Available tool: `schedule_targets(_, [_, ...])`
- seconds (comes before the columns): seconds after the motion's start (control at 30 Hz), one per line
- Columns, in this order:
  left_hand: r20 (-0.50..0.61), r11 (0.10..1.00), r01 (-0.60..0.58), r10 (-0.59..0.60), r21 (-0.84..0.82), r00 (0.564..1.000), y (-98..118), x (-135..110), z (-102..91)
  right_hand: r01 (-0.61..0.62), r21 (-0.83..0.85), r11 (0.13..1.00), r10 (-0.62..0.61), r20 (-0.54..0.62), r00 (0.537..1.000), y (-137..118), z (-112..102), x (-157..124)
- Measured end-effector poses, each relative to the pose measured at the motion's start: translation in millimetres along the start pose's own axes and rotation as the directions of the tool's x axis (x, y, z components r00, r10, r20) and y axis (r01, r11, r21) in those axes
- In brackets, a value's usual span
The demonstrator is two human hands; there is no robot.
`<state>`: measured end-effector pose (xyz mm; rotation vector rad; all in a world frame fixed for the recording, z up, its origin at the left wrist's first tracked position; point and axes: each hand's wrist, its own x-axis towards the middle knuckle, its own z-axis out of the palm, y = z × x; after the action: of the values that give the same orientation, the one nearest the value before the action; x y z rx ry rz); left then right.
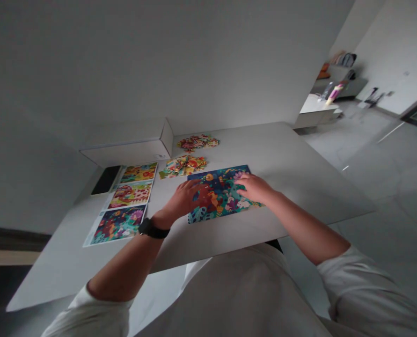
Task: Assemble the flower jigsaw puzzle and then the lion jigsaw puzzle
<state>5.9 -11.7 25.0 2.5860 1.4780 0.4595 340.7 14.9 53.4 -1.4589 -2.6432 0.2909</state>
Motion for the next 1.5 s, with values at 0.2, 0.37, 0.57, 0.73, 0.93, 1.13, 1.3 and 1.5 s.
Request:
schedule_targets(0.2, [0.02,1.0,-0.019,0.019,-0.02,1.0,-22.1,-74.6,-8.1,0.049,0.073,0.996,-0.045,-0.056,0.997,6.7,21.9,-48.8])
schedule_targets(0.37, [0.062,0.999,-0.011,0.014,-0.044,0.998,-24.6,-83.3,1.1,-0.054,0.037,0.998,0.058,-0.1,0.993,-2.3,37.2,-62.1])
schedule_targets(0.57, [0.083,0.999,-0.019,0.022,-0.038,0.996,-29.7,-73.9,9.3,-0.092,0.044,0.995,0.096,-0.115,0.989,-1.1,36.8,-70.5])
schedule_targets(0.73, [0.076,0.996,-0.089,0.089,-0.002,0.993,-11.4,-44.3,27.3,-0.162,0.022,0.986,0.164,-0.091,0.982,24.1,25.8,-88.1])
schedule_targets(0.93, [0.091,0.988,-0.136,0.129,0.07,0.987,34.6,25.6,47.7,-0.268,-0.056,0.962,0.26,-0.12,0.958,77.8,14.3,-104.1])
schedule_targets(1.13, [0.065,0.988,-0.129,0.123,0.088,0.99,62.5,101.2,63.9,-0.456,-0.16,0.875,0.421,-0.212,0.882,122.5,14.2,-93.3])
schedule_targets(1.3, [0.068,0.992,-0.107,0.103,0.067,0.992,50.3,156.8,70.2,-0.475,-0.158,0.866,0.446,-0.185,0.875,155.6,7.2,-54.5])
schedule_targets(1.5, [0.054,0.992,-0.076,0.071,0.103,0.996,21.3,220.3,75.6,-0.535,-0.124,0.835,0.523,-0.118,0.844,187.5,-11.7,19.3])
